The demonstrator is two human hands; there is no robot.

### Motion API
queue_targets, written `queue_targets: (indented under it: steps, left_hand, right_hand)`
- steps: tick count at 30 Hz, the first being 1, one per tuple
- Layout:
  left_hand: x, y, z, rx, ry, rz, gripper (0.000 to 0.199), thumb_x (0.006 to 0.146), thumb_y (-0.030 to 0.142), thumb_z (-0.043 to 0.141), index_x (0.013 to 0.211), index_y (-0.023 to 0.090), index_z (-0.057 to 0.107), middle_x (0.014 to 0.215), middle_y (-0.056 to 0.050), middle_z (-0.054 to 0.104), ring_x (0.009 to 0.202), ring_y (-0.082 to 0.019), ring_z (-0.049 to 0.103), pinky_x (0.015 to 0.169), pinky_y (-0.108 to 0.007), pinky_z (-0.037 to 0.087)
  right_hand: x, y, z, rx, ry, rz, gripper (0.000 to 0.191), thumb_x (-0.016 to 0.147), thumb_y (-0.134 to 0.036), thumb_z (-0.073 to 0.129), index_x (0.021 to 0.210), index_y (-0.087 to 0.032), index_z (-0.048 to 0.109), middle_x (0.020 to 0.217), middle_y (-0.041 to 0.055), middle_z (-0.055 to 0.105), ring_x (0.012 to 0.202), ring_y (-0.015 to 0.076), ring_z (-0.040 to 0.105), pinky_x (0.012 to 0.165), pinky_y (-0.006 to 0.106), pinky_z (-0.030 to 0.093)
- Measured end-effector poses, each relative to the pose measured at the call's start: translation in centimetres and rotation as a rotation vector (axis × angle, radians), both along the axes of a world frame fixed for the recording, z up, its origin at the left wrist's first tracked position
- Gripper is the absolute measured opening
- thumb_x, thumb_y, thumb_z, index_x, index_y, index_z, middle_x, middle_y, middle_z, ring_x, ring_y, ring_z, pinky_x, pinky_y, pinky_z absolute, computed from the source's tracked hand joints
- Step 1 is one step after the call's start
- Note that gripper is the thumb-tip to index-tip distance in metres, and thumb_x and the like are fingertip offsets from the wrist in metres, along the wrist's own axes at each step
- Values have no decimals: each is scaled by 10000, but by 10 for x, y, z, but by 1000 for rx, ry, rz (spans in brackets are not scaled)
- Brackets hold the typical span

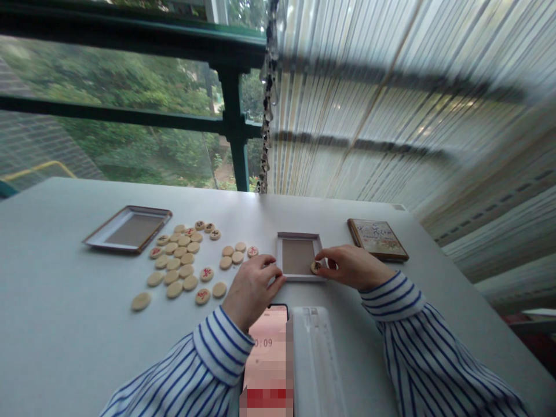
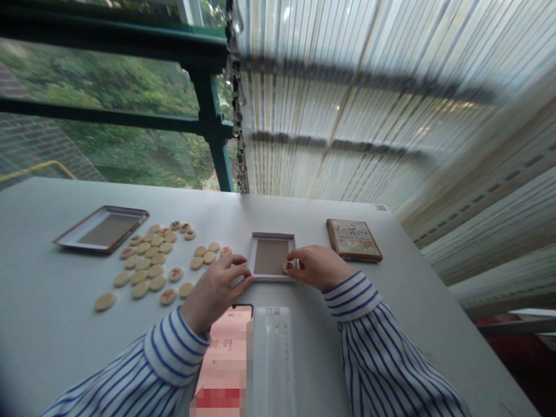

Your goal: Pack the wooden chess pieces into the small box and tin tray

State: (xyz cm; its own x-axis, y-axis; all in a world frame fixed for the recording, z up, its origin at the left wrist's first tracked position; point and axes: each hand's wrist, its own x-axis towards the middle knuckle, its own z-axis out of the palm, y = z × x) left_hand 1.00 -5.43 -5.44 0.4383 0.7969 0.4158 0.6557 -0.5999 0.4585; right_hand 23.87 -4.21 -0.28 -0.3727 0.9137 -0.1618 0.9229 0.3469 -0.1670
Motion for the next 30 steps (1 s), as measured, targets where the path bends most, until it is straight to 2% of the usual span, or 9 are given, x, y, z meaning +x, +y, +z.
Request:
queue_targets:
  steps: [9, 30]
  left_hand:
    - [0, 0, 0, -11, 3, -5, 148, 808, 255, 522, 773, 183, 646, 954, -83, 584, 888, -193, 548, 785, -376, 463]
    - [0, 0, 0, -1, -2, -7, 136, 800, 245, 529, 759, 179, 641, 940, -84, 588, 868, -191, 549, 771, -376, 465]
  right_hand:
    - [-1, 0, 1, -16, 0, 34, 257, 794, -370, 473, 957, -286, 652, 759, 9, 672, 674, 144, 588, 597, 236, 368]
    - [1, 0, 3, -50, -2, 57, 267, 787, -382, 482, 956, -284, 665, 770, 15, 679, 669, 147, 593, 601, 241, 383]
